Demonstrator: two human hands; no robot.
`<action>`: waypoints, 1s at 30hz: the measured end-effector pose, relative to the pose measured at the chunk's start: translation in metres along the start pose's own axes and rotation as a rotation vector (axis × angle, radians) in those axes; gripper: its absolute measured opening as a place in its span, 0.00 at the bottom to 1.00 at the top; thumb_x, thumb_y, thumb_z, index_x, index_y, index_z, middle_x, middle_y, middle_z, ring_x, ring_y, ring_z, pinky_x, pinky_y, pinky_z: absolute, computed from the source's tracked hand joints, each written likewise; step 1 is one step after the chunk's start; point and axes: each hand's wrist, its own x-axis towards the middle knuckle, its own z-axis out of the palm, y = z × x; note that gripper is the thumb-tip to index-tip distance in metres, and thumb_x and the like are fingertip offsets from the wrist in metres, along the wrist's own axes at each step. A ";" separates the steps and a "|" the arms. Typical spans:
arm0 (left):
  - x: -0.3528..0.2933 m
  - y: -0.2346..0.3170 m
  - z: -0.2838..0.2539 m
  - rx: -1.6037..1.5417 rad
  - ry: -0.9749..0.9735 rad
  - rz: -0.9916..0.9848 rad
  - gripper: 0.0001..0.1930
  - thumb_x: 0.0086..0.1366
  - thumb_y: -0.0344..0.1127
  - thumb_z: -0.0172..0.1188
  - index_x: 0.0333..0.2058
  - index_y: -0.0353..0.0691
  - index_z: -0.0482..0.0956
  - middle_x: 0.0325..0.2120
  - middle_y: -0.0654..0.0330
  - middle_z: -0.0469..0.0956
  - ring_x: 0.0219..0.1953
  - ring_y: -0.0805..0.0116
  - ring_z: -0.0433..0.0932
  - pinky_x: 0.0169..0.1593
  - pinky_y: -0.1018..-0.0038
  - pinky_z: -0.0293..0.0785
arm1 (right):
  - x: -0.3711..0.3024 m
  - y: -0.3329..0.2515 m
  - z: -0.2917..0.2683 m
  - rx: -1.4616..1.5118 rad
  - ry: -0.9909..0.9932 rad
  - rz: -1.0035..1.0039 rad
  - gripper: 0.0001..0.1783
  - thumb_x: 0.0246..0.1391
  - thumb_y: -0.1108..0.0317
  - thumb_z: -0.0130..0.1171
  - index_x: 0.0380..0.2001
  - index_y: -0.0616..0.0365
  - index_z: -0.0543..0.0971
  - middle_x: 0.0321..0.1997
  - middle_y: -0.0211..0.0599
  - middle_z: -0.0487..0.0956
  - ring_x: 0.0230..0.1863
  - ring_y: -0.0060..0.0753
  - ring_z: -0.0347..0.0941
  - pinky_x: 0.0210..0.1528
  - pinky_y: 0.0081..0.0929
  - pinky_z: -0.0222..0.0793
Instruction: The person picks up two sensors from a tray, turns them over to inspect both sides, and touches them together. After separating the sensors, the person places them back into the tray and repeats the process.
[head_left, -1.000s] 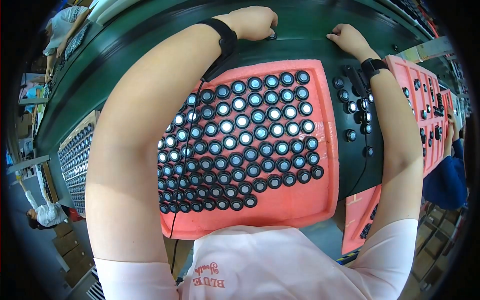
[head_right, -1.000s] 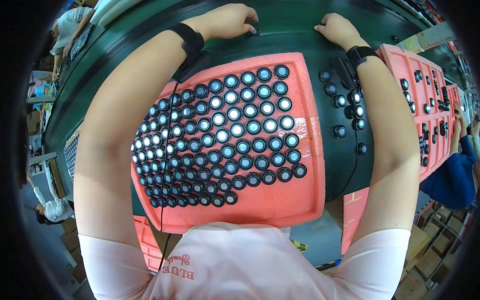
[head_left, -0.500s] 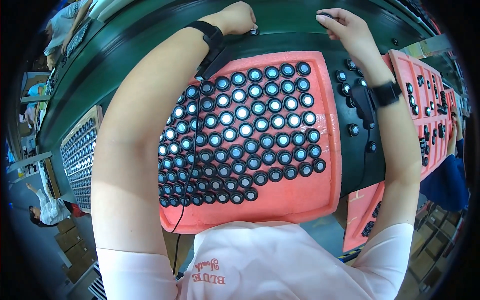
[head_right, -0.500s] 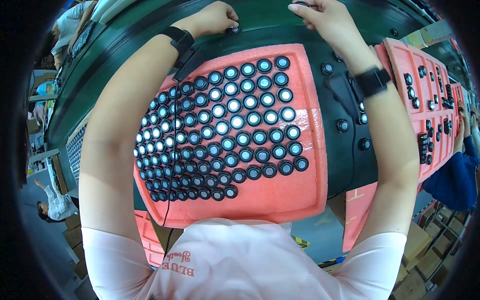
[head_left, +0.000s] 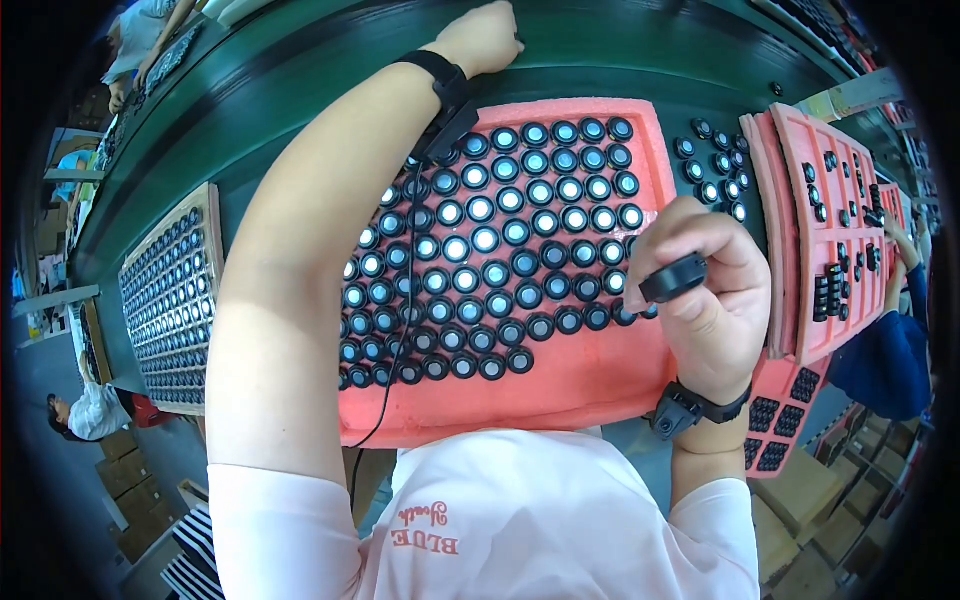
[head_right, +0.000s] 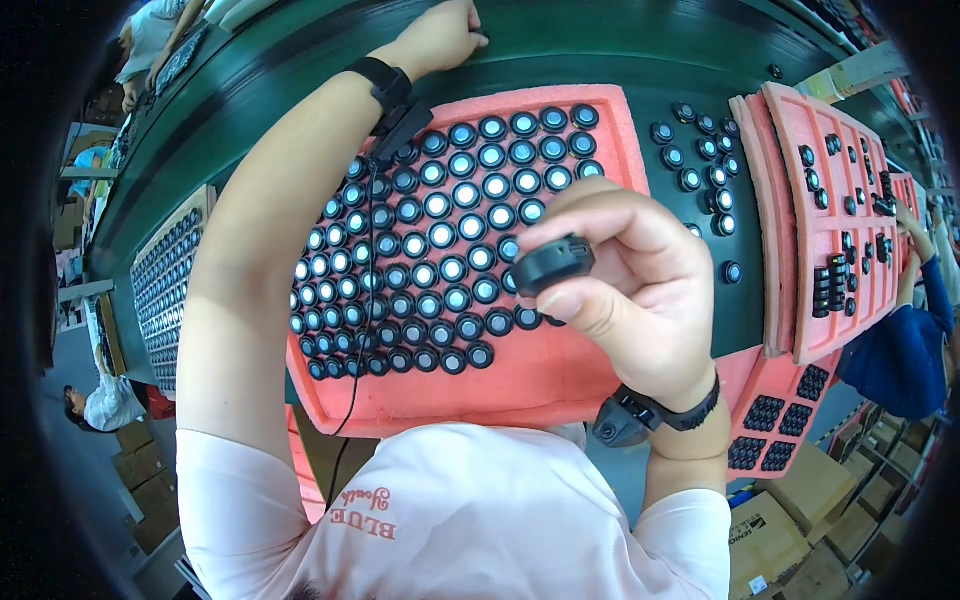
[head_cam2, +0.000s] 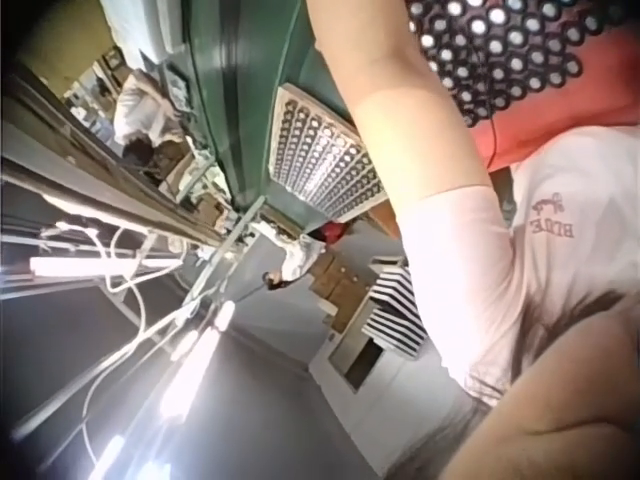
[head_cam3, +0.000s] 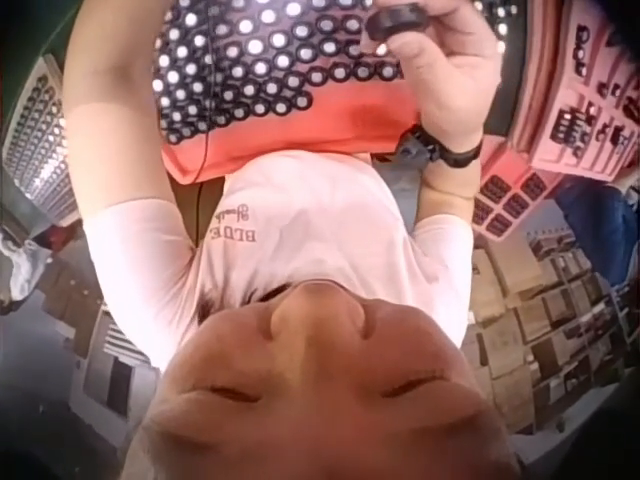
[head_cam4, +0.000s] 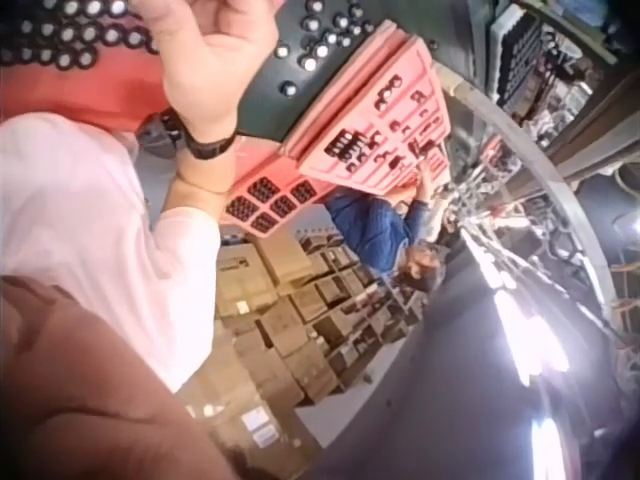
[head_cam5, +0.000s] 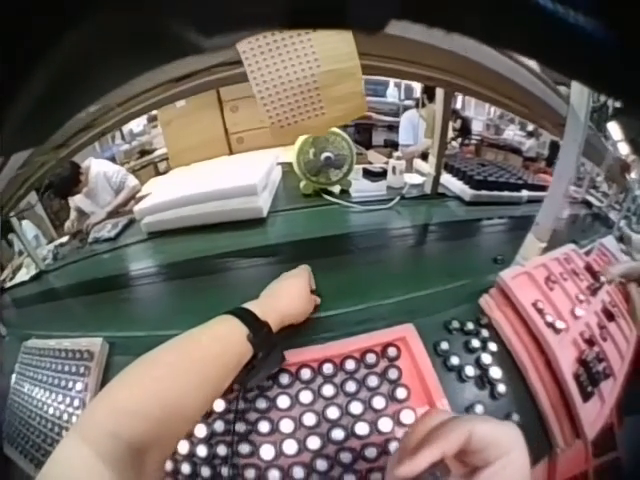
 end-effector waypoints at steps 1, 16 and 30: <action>-0.006 -0.004 -0.005 -0.079 0.146 0.039 0.15 0.53 0.33 0.67 0.37 0.31 0.77 0.25 0.49 0.79 0.26 0.57 0.79 0.33 0.66 0.74 | 0.001 0.001 0.007 0.092 -0.007 0.018 0.19 0.50 0.70 0.67 0.43 0.69 0.75 0.40 0.42 0.74 0.35 0.26 0.73 0.40 0.19 0.72; -0.278 0.103 -0.126 -0.824 0.193 0.022 0.16 0.50 0.22 0.68 0.40 0.35 0.81 0.36 0.57 0.78 0.32 0.73 0.77 0.41 0.76 0.75 | -0.009 0.055 0.032 -0.425 -0.165 -0.085 0.16 0.46 0.78 0.67 0.41 0.64 0.77 0.39 0.39 0.75 0.37 0.30 0.72 0.39 0.23 0.70; -0.292 0.091 -0.081 -0.958 0.112 -0.039 0.15 0.52 0.21 0.67 0.41 0.31 0.79 0.42 0.51 0.75 0.41 0.66 0.76 0.43 0.73 0.73 | -0.013 0.065 0.036 -0.613 -0.230 0.063 0.16 0.46 0.75 0.68 0.40 0.63 0.79 0.41 0.40 0.75 0.39 0.31 0.72 0.43 0.25 0.69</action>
